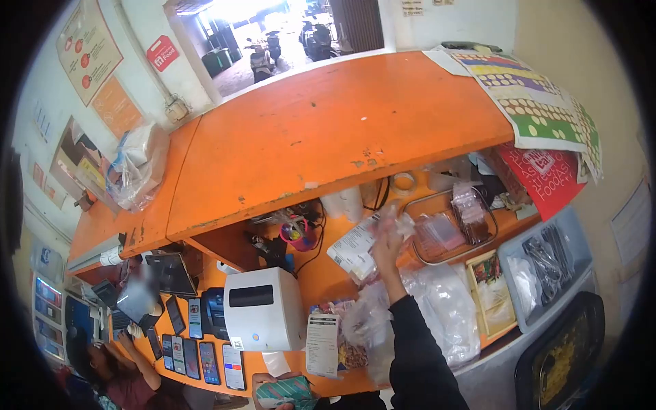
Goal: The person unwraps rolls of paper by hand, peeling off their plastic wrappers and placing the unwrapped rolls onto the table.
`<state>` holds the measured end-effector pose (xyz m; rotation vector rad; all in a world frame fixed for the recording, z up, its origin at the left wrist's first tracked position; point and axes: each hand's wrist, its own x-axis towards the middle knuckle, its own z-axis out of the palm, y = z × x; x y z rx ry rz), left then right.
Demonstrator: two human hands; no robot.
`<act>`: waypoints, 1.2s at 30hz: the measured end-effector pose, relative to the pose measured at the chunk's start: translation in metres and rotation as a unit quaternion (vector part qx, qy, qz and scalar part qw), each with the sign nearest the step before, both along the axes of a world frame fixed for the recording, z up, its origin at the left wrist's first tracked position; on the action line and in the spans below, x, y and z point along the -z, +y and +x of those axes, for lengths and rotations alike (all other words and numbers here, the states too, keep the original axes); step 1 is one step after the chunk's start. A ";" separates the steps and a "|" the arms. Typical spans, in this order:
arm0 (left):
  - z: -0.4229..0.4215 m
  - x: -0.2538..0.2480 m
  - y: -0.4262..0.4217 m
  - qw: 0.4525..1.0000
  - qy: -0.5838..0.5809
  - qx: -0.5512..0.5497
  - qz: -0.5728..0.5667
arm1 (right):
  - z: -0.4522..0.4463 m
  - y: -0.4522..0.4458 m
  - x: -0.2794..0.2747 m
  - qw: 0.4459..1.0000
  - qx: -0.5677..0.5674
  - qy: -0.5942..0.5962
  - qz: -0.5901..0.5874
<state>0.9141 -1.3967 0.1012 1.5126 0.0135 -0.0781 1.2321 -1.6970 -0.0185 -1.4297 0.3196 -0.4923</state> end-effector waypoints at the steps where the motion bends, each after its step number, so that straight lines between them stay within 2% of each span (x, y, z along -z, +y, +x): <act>1: 0.002 0.002 0.004 1.000 -0.020 -0.004 0.001 | -0.004 0.003 0.012 0.995 0.009 -0.069 0.075; 2: 0.005 0.001 0.007 1.000 -0.028 -0.006 0.008 | -0.007 0.012 -0.005 0.979 0.017 -0.137 0.149; 3: 0.007 -0.001 0.009 0.999 -0.034 -0.009 0.013 | -0.020 0.020 -0.021 0.957 0.065 -0.131 0.250; 4: 0.008 -0.002 0.011 0.999 -0.040 -0.011 0.016 | -0.041 0.033 -0.064 0.923 0.112 -0.121 0.347; 5: 0.006 -0.005 0.015 0.999 -0.043 -0.012 0.020 | -0.046 0.011 -0.038 0.927 -0.011 -0.254 0.276; 7: 0.004 -0.009 0.028 0.998 -0.051 -0.006 0.028 | -0.062 -0.007 -0.046 0.921 -0.060 -0.372 0.095; 9: 0.007 -0.005 0.047 0.999 -0.036 0.024 0.027 | -0.093 -0.008 -0.130 0.912 -0.066 -0.406 0.018; 11: 0.002 0.008 0.076 0.998 -0.007 0.054 0.024 | -0.120 -0.002 -0.200 0.863 -0.199 -0.460 0.052; 16: 0.019 0.016 0.160 0.997 -0.026 0.074 0.001 | -0.165 0.049 -0.333 0.835 -0.341 -0.423 0.085; 19: 0.023 0.015 0.257 0.998 -0.052 0.021 0.037 | -0.159 0.124 -0.392 0.825 -0.414 -0.372 0.096; 22: 0.020 0.017 0.384 0.985 -0.081 -0.081 0.129 | -0.135 0.237 -0.442 0.803 -0.487 -0.326 0.110; 24: 0.018 0.023 0.477 0.956 -0.093 -0.165 0.224 | -0.114 0.327 -0.470 0.784 -0.535 -0.292 0.117; 27: 0.018 0.038 0.615 0.872 -0.089 -0.281 0.391 | -0.083 0.482 -0.511 0.762 -0.587 -0.238 0.138; 28: 0.019 0.043 0.658 0.838 -0.082 -0.309 0.443 | -0.077 0.541 -0.522 0.785 -0.562 -0.199 0.170; 30: 0.024 0.059 0.736 0.765 -0.058 -0.351 0.536 | -0.065 0.636 -0.538 0.783 -0.560 -0.240 0.127; 31: 0.026 0.069 0.771 0.730 -0.043 -0.365 0.576 | -0.054 0.680 -0.544 0.791 -0.534 -0.258 0.149; 36: 0.041 0.122 0.891 0.596 0.030 -0.387 0.703 | 0.043 0.847 -0.559 0.841 -0.457 -0.243 0.155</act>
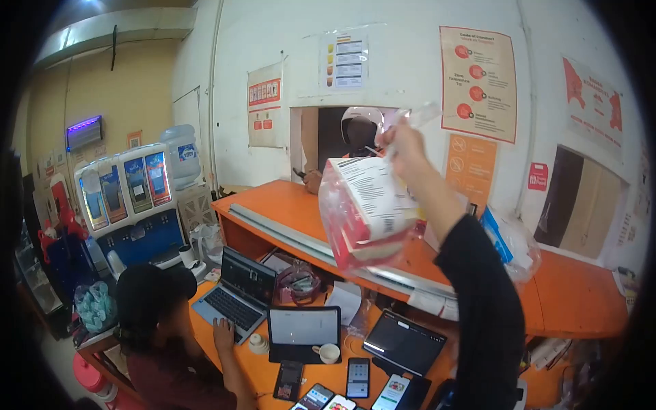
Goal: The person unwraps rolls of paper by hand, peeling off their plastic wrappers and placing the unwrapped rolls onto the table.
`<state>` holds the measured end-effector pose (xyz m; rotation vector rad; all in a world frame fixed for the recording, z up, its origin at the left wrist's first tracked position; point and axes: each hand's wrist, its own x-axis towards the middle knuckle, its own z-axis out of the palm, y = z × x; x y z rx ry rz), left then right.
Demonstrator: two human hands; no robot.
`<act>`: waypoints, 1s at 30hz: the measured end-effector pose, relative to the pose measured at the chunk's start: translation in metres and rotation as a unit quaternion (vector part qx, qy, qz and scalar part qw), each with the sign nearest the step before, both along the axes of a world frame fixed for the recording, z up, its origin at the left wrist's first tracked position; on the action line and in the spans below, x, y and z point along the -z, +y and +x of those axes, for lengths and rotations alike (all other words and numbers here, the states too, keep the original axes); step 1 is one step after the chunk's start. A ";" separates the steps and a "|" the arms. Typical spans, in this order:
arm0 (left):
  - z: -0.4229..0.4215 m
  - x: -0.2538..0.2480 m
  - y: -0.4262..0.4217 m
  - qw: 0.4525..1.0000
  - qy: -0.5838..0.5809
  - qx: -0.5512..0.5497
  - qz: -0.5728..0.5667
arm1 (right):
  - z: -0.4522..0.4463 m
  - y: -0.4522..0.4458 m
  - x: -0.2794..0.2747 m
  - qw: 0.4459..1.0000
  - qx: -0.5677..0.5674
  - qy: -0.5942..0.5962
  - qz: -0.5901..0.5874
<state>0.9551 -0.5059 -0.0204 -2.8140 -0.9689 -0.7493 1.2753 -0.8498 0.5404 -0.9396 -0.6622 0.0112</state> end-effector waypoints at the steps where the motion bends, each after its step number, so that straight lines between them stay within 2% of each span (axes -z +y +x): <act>1: 0.004 0.011 0.015 1.000 0.013 -0.014 0.021 | 0.036 0.035 0.006 1.000 -0.011 0.019 -0.018; 2: 0.008 0.023 0.029 0.999 0.021 -0.022 0.040 | 0.065 0.058 0.008 0.998 -0.017 0.040 -0.034; 4: 0.005 0.059 0.050 0.996 0.032 -0.040 0.072 | 0.060 0.095 0.012 0.993 0.062 0.091 0.048; 7: 0.010 0.091 0.071 0.990 0.055 -0.060 0.114 | 0.111 0.136 0.031 0.973 0.084 0.152 0.149; 9: 0.009 0.099 0.077 0.985 0.077 -0.072 0.134 | 0.138 0.155 0.047 0.950 0.091 0.202 0.221; 12: 0.002 0.088 0.070 0.992 0.062 -0.024 0.104 | 0.167 0.163 0.078 0.932 0.105 0.169 0.302; 13: 0.006 0.098 0.077 0.992 0.037 -0.039 0.113 | 0.181 0.163 0.092 0.928 0.100 0.165 0.319; 17: 0.006 0.087 0.068 0.997 0.023 -0.038 0.056 | 0.228 0.144 0.125 0.972 0.046 0.048 0.225; 19: 0.005 0.079 0.069 0.999 0.032 -0.025 0.016 | 0.223 0.135 0.119 0.979 0.200 0.037 0.008; 20: 0.002 0.074 0.067 0.999 0.038 -0.020 -0.005 | 0.202 0.126 0.113 0.975 0.205 0.052 -0.061; 21: -0.001 0.052 0.033 0.999 0.016 -0.024 -0.045 | 0.166 0.110 0.099 0.990 0.104 0.074 -0.062; 22: 0.004 0.009 -0.042 0.992 -0.071 0.010 -0.105 | 0.122 0.088 0.088 0.994 0.008 0.090 -0.067; 24: -0.009 -0.077 -0.218 0.936 -0.214 0.153 -0.232 | 0.032 0.028 0.081 0.990 -0.091 0.035 -0.099; 26: -0.032 -0.135 -0.330 0.870 -0.239 0.258 -0.345 | -0.050 -0.042 0.095 0.979 -0.110 -0.107 -0.132; 27: -0.028 -0.160 -0.348 0.697 -0.344 0.201 -0.596 | -0.075 -0.078 0.115 0.922 -0.074 -0.306 -0.223; 28: -0.019 -0.190 -0.362 0.623 -0.384 0.216 -0.646 | -0.111 -0.109 0.139 0.887 -0.082 -0.368 -0.266; 29: -0.021 -0.193 -0.369 0.617 -0.370 0.219 -0.658 | -0.147 -0.139 0.163 0.847 -0.089 -0.430 -0.300; 30: -0.024 -0.194 -0.375 0.615 -0.364 0.219 -0.665 | -0.177 -0.157 0.185 0.826 -0.160 -0.438 -0.316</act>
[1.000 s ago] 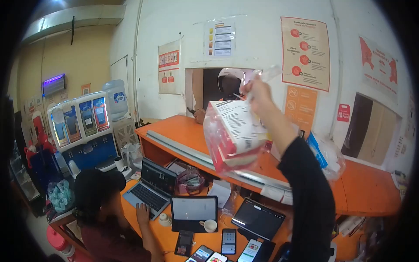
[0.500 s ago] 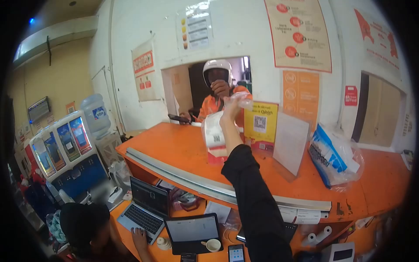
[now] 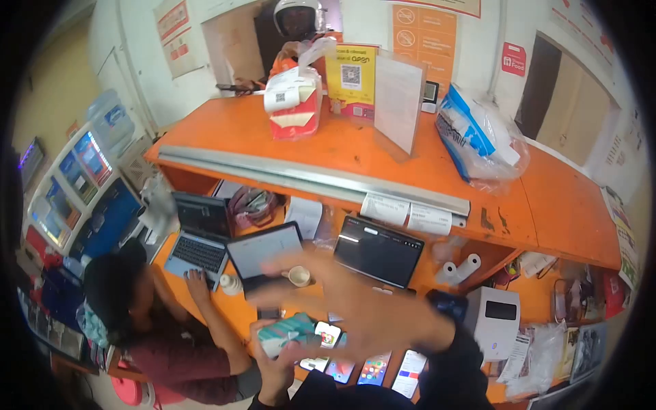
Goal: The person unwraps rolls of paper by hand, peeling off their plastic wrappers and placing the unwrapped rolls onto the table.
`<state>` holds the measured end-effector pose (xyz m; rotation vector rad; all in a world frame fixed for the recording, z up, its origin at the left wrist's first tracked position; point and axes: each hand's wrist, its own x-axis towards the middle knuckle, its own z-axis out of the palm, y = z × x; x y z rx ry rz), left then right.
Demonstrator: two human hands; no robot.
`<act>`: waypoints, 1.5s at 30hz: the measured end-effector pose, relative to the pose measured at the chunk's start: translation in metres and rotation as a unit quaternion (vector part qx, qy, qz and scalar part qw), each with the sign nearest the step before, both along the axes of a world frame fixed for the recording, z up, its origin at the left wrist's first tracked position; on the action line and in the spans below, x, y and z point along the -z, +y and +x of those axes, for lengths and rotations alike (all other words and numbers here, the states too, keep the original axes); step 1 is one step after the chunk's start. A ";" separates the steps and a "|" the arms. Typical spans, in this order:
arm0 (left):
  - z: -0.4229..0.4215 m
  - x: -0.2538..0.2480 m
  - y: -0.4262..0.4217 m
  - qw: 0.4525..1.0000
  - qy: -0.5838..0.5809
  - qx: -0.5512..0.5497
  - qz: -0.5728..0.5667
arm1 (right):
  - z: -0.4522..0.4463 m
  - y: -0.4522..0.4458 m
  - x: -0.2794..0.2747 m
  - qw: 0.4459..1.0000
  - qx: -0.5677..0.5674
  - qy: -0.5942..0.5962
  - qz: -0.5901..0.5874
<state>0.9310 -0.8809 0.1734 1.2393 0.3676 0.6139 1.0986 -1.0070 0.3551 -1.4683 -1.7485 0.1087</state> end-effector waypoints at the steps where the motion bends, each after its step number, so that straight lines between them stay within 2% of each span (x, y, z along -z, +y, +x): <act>1: -0.004 -0.005 -0.011 1.000 -0.015 0.004 -0.020 | -0.029 -0.011 0.025 0.999 0.033 0.011 -0.031; 2: -0.007 -0.009 -0.025 0.999 -0.028 0.006 -0.038 | -0.051 -0.020 0.050 0.996 0.064 0.022 -0.061; 3: -0.014 -0.012 -0.038 0.998 -0.043 0.010 -0.055 | -0.066 -0.026 0.073 0.995 0.069 0.064 -0.044; 6: -0.043 -0.015 -0.075 0.975 -0.094 0.050 -0.195 | -0.094 -0.048 0.131 0.981 0.088 0.172 0.012; 7: -0.053 -0.010 -0.087 0.948 -0.153 0.094 -0.263 | -0.101 -0.062 0.144 0.976 0.090 0.198 0.032; 11: -0.088 0.004 -0.150 0.963 -0.088 0.149 -0.208 | -0.139 -0.132 0.167 0.958 0.146 0.228 0.091; 13: -0.102 0.002 -0.188 0.988 -0.024 0.117 -0.096 | -0.158 -0.174 0.165 0.943 0.176 0.270 0.085; 16: -0.124 -0.008 -0.228 0.986 0.036 0.100 0.125 | -0.170 -0.231 0.156 0.957 0.106 0.267 0.031; 18: -0.146 -0.019 -0.242 0.951 0.069 0.087 0.289 | -0.181 -0.252 0.164 0.952 0.065 0.291 0.067; 22: -0.188 -0.049 -0.268 0.874 0.127 0.027 0.468 | -0.221 -0.260 0.182 0.918 0.020 0.367 0.146; 25: -0.219 -0.061 -0.275 0.866 0.151 -0.012 0.476 | -0.248 -0.257 0.173 0.916 0.002 0.372 0.152; 30: -0.278 -0.058 -0.272 0.870 0.188 -0.061 0.453 | -0.295 -0.244 0.168 0.928 -0.028 0.363 0.083; 34: -0.340 -0.046 -0.269 0.893 0.184 -0.156 0.381 | -0.352 -0.214 0.175 0.927 -0.069 0.360 0.077; 35: -0.363 -0.045 -0.267 0.884 0.220 -0.151 0.384 | -0.371 -0.204 0.176 0.926 -0.083 0.359 0.080; 38: -0.431 -0.045 -0.258 0.762 0.241 -0.253 0.545 | -0.442 -0.174 0.172 0.923 -0.130 0.357 0.063; 39: -0.461 -0.036 -0.255 0.762 0.234 -0.290 0.529 | -0.470 -0.164 0.170 0.921 -0.146 0.358 0.051; 41: -0.506 -0.030 -0.256 0.860 0.128 -0.378 0.316 | -0.523 -0.143 0.168 0.924 -0.184 0.333 0.047; 42: -0.533 -0.027 -0.260 0.877 0.066 -0.431 0.202 | -0.549 -0.132 0.169 0.927 -0.199 0.313 0.051; 43: -0.567 -0.025 -0.261 0.880 0.131 -0.410 0.201 | -0.573 -0.121 0.171 0.928 -0.218 0.296 0.052; 45: -0.609 -0.032 -0.266 0.868 0.115 -0.455 0.159 | -0.626 -0.105 0.174 0.923 -0.257 0.282 0.039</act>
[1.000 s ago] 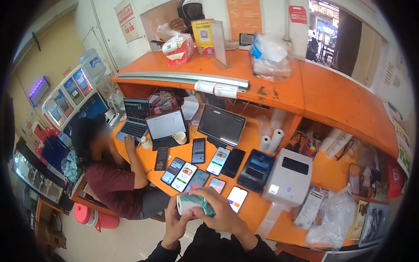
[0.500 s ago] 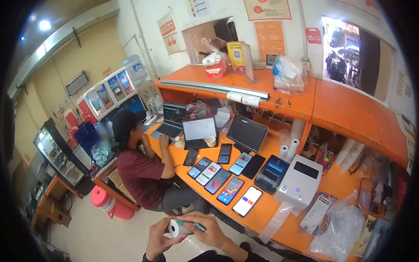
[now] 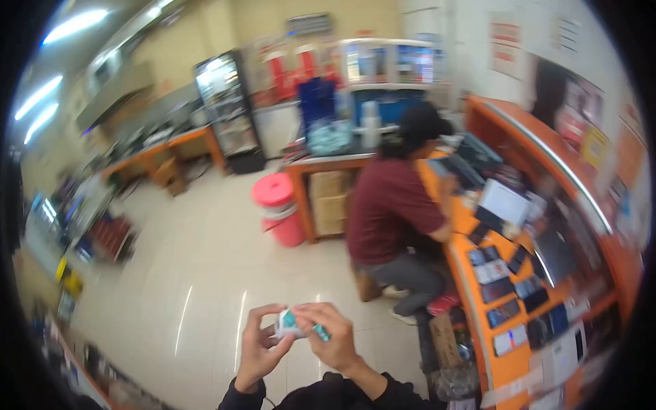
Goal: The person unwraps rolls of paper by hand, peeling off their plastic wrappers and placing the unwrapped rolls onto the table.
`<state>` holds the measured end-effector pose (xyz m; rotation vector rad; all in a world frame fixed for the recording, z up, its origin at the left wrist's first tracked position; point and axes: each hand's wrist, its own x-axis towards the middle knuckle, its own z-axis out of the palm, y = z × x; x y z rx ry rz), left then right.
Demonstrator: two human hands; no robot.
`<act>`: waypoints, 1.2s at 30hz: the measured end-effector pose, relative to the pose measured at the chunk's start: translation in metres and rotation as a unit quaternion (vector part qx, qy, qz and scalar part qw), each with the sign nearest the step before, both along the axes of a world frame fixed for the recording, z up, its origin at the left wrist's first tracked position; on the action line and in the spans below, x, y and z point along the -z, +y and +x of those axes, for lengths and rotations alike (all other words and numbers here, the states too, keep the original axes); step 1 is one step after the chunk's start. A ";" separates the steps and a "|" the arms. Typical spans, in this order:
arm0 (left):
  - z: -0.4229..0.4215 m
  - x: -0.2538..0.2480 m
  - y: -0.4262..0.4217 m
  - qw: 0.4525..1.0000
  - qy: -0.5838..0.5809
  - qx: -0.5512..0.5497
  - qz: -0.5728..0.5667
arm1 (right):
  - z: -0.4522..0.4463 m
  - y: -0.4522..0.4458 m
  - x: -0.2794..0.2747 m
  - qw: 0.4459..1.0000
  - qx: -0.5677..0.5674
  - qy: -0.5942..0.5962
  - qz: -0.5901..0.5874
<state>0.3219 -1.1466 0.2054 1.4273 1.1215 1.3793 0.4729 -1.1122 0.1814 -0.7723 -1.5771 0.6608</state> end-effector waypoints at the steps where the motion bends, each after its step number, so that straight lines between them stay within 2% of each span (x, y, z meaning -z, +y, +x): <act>1: -0.017 0.002 -0.001 1.000 -0.021 -0.009 -0.002 | -0.021 0.007 0.000 1.000 -0.017 -0.004 -0.002; 7: -0.112 0.039 0.000 0.992 0.010 -0.120 0.041 | -0.126 0.038 0.008 0.984 -0.139 -0.013 -0.115; 11: -0.145 0.043 0.025 0.966 0.098 -0.227 0.081 | -0.173 0.076 0.019 0.964 -0.212 0.003 -0.161; 13: -0.163 0.056 0.050 0.954 0.120 -0.261 0.087 | -0.195 0.101 0.033 0.968 -0.226 -0.014 -0.107; 17: -0.216 0.071 0.112 0.965 -0.005 -0.259 0.032 | -0.239 0.164 0.035 0.959 -0.261 -0.107 0.013; 21: -0.276 0.106 0.197 0.963 -0.084 -0.252 -0.040 | -0.289 0.250 0.054 0.942 -0.293 -0.156 0.044; 24: -0.322 0.097 0.280 0.952 -0.132 -0.257 -0.105 | -0.338 0.327 0.061 0.956 -0.281 -0.081 0.024; 27: -0.342 0.047 0.366 0.962 -0.047 -0.265 0.036 | -0.383 0.403 0.046 0.970 -0.240 0.019 0.018; 28: -0.350 0.040 0.386 0.968 -0.038 -0.246 0.035 | -0.397 0.431 0.044 0.970 -0.235 0.035 0.040; 31: -0.391 0.048 0.431 0.951 0.060 -0.304 -0.019 | -0.437 0.486 0.023 0.963 -0.258 0.050 0.053; 32: -0.400 0.048 0.445 0.951 -0.021 -0.307 -0.030 | -0.452 0.500 0.022 0.962 -0.264 0.047 0.048; 35: -0.437 0.061 0.500 0.961 0.033 -0.270 0.051 | -0.497 0.552 0.036 0.960 -0.273 0.064 0.007; 36: -0.451 0.068 0.518 0.951 0.067 -0.296 0.059 | -0.515 0.568 0.044 0.959 -0.271 0.084 -0.015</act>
